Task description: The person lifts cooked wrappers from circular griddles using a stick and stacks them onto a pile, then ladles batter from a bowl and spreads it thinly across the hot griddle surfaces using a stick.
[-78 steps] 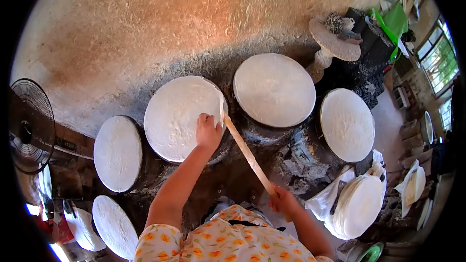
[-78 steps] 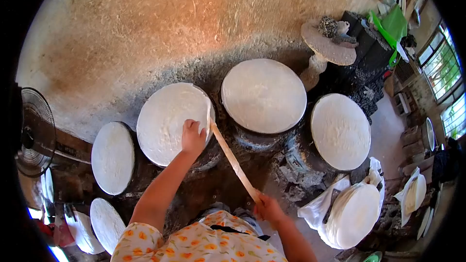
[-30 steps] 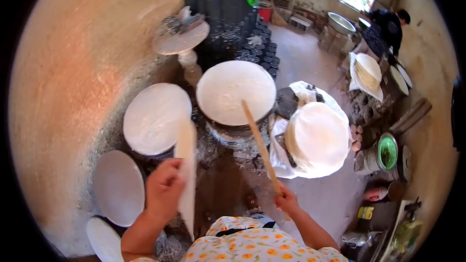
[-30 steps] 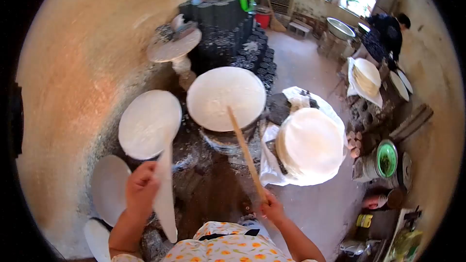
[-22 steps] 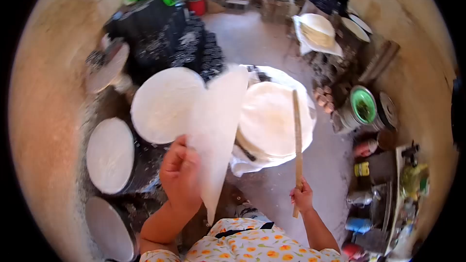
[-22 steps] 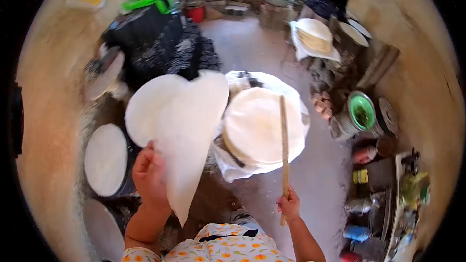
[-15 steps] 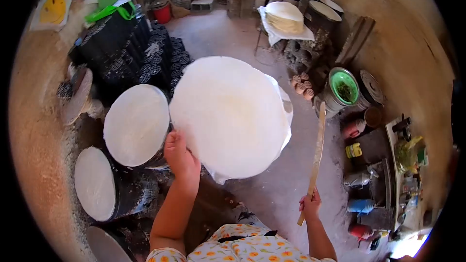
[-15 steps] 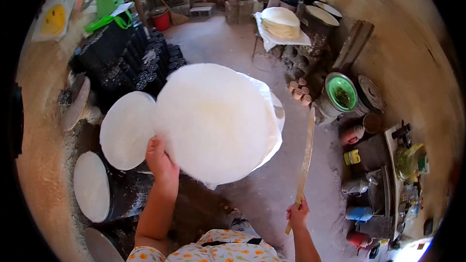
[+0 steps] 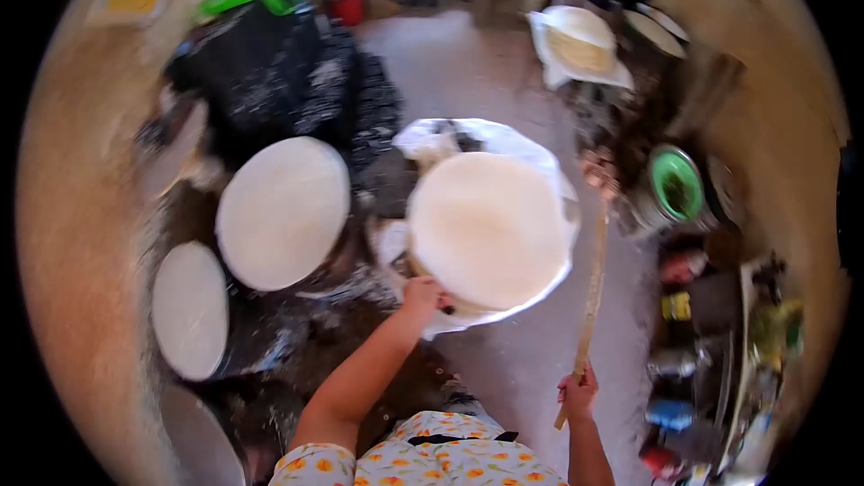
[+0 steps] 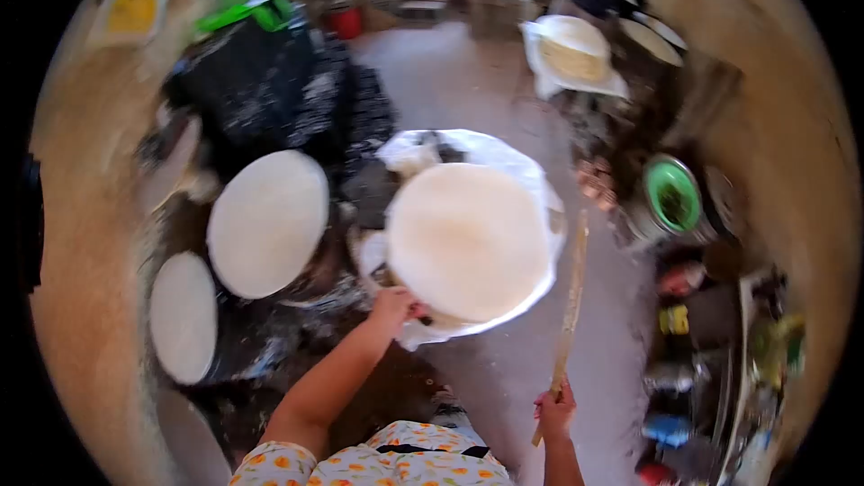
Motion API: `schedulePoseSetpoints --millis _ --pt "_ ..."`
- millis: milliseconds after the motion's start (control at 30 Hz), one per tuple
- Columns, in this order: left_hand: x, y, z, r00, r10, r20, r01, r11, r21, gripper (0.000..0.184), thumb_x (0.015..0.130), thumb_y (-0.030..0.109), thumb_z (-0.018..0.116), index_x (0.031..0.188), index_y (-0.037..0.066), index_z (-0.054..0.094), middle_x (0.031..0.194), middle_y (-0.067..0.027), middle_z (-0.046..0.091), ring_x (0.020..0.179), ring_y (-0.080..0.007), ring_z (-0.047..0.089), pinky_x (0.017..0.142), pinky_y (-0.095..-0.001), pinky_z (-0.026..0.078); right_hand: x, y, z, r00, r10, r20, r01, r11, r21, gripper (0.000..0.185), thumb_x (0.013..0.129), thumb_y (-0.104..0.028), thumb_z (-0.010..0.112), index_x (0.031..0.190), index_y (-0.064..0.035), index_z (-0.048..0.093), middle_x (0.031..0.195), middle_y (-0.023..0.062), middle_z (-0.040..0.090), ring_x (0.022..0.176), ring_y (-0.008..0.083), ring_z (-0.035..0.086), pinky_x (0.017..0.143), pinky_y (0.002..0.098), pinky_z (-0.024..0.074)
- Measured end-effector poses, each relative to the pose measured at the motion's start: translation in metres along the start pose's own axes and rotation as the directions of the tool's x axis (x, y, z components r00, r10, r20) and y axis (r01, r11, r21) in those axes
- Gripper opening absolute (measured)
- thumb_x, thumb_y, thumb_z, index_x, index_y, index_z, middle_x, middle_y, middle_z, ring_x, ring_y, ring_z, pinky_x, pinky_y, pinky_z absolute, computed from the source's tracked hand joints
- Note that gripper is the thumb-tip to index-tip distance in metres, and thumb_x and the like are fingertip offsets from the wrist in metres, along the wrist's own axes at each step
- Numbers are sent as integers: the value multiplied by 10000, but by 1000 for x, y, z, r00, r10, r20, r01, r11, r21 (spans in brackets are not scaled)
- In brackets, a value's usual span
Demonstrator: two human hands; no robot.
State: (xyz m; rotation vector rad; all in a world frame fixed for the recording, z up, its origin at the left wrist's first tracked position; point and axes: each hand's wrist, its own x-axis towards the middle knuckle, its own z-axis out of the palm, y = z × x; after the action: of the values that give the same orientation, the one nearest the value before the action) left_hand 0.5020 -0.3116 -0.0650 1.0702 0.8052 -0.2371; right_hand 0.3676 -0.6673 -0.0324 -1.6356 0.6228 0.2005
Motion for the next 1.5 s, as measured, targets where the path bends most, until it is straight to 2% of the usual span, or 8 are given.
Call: schedulePoseSetpoints --millis 167,300,467,700,800,900,1167,1500 --pt "-59 -2 -44 998 52 -30 -47 989 137 120 853 107 579 869 -9 607 811 -89 608 700 -185 604 645 -325 557 40 -45 59 936 -99 338 161 974 -160 568 781 61 469 1332 -73 450 745 32 556 592 95 521 497 222 457" --pt "-141 -26 -104 982 9 -188 -13 1000 -23 150 873 106 561 922 -27 611 911 -107 607 845 -189 603 712 -337 557 57 -87 153 399 -555 730 892 419 -170 543 723 70 522 1214 -155 585 819 128 579 696 252 573 672 327 479" --pt "-259 -114 -175 822 -148 -549 -80 926 -370 133 836 63 592 932 -26 618 893 -121 613 811 -212 620 696 -357 567 33 -125 276 110 -417 902 986 162 -45 593 703 68 522 1237 -187 571 726 122 526 662 280 554 627 344 476" --pt "-399 -281 -151 433 -462 -774 -455 629 -630 293 822 -23 539 1114 -23 518 842 -174 614 666 -288 633 627 -402 572 -42 -89 380 -261 -316 912 909 237 343 622 698 38 532 1269 -209 532 832 151 588 728 330 562 634 417 467" --pt "-413 -409 -117 405 -637 -656 -775 142 -616 303 814 -64 476 1109 1 491 807 -200 601 604 -306 631 523 -442 556 -99 -83 386 -341 -160 926 883 284 374 588 689 77 485 1247 -98 550 951 146 624 804 281 596 705 379 475" --pt "-422 -443 -61 193 -845 -499 -850 110 -516 235 848 -27 433 1071 6 499 795 -198 600 573 -300 617 504 -425 550 -121 -27 386 -478 -204 854 777 355 519 598 695 127 412 1261 -28 529 1178 137 608 1068 212 584 872 293 445" --pt "-440 -583 31 485 -874 -22 -874 -486 27 124 909 88 422 977 -3 473 792 -197 583 626 -305 607 556 -368 544 -270 64 333 -682 9 731 662 434 611 585 702 135 435 1247 -44 549 1169 142 610 1035 225 608 798 263 459" --pt "-545 -613 -98 302 -648 -699 -580 -707 405 860 922 426 483 1369 -79 -50 1377 -314 250 1233 -480 369 921 -602 436 -454 147 213 -944 242 222 307 404 862 589 711 41 516 1245 -200 569 864 132 610 749 298 599 664 370 492"
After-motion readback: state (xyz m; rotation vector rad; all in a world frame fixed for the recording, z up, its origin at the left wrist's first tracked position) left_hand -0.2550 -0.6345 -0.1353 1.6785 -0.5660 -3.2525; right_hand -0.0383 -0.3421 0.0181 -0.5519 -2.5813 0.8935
